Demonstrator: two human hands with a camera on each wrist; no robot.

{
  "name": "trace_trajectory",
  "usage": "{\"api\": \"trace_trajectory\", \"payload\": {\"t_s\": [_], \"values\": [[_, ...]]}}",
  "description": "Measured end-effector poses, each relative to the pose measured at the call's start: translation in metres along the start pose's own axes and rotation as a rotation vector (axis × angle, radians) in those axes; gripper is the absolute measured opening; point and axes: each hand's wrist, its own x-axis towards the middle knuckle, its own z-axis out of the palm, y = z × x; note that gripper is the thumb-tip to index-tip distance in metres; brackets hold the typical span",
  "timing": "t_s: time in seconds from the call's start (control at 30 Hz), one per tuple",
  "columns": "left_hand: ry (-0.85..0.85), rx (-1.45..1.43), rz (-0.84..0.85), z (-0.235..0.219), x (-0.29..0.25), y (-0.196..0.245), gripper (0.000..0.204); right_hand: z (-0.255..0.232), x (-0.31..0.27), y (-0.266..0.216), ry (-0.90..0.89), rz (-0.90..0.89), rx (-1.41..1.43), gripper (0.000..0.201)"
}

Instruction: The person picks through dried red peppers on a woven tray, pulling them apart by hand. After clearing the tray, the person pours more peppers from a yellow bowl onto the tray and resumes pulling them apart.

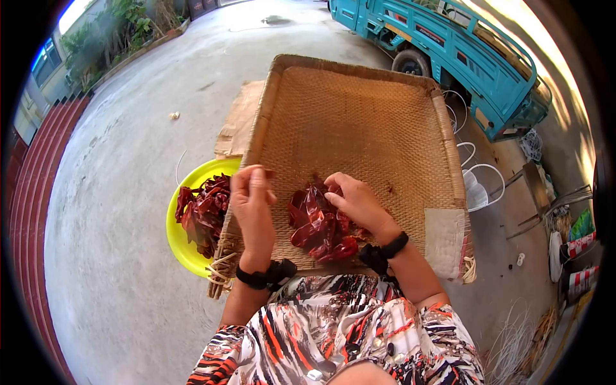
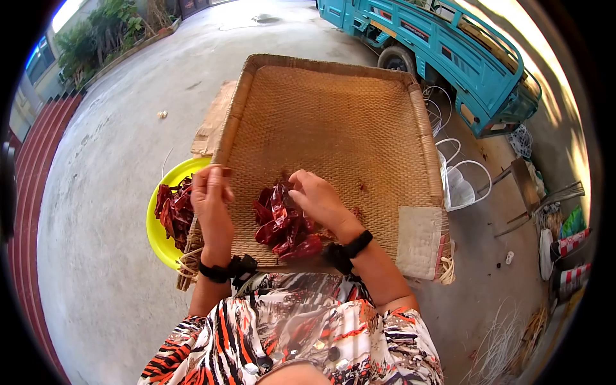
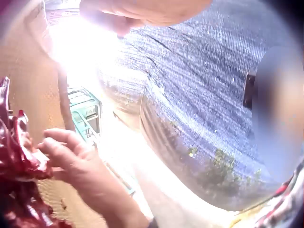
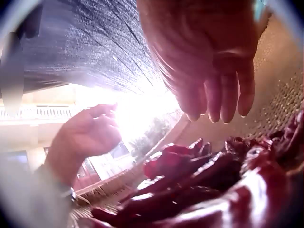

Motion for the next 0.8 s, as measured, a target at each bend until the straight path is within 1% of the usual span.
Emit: {"api": "trace_trajectory", "payload": {"t_s": [0.07, 0.1, 0.2, 0.33, 0.37, 0.43, 0.47, 0.5, 0.6, 0.63, 0.67, 0.73, 0.77, 0.8], "values": [[0.207, -0.186, 0.100, -0.017, 0.013, -0.003, 0.009, 0.008, 0.004, 0.015, 0.007, -0.011, -0.117, 0.026], [0.269, -0.232, 0.095, -0.023, 0.019, 0.001, 0.010, 0.013, 0.006, 0.024, 0.012, -0.008, -0.155, 0.026], [0.343, -0.329, 0.118, -0.050, 0.033, 0.001, 0.010, 0.024, 0.010, 0.037, 0.008, 0.000, -0.256, 0.028], [0.558, -0.373, 0.060, -0.060, 0.040, 0.006, 0.032, 0.027, 0.014, 0.039, -0.006, 0.060, -0.284, 0.029], [0.525, -0.402, 0.054, -0.063, 0.041, 0.006, 0.044, 0.027, 0.015, 0.039, -0.024, 0.108, -0.243, 0.029], [0.474, -0.360, 0.037, -0.058, 0.039, 0.002, 0.044, 0.026, 0.017, 0.039, -0.060, 0.199, -0.161, 0.030], [0.451, -0.339, 0.031, -0.056, 0.038, 0.000, 0.045, 0.027, 0.018, 0.042, -0.044, 0.214, -0.120, 0.031], [0.357, -0.291, 0.051, -0.053, 0.036, -0.004, 0.039, 0.030, 0.019, 0.050, -0.029, 0.226, -0.079, 0.031], [0.227, -0.313, -0.083, -0.036, 0.025, -0.008, 0.029, 0.036, 0.020, 0.067, 0.001, 0.259, 0.094, 0.033], [0.191, -0.284, -0.110, -0.029, 0.020, -0.009, 0.020, 0.037, 0.020, 0.069, 0.011, 0.270, 0.159, 0.033], [0.121, -0.245, -0.120, -0.022, 0.014, -0.010, 0.018, 0.037, 0.020, 0.071, 0.025, 0.245, 0.224, 0.032], [-0.080, -0.170, -0.183, -0.015, 0.007, -0.017, 0.018, 0.036, 0.017, 0.068, 0.053, 0.197, 0.356, 0.031], [-0.157, -0.109, -0.192, -0.010, 0.003, -0.018, 0.017, 0.035, 0.014, 0.066, 0.056, 0.200, 0.421, 0.028], [-0.235, -0.048, -0.201, -0.005, -0.002, -0.017, 0.016, 0.028, 0.011, 0.053, 0.059, 0.203, 0.486, 0.026]]}}
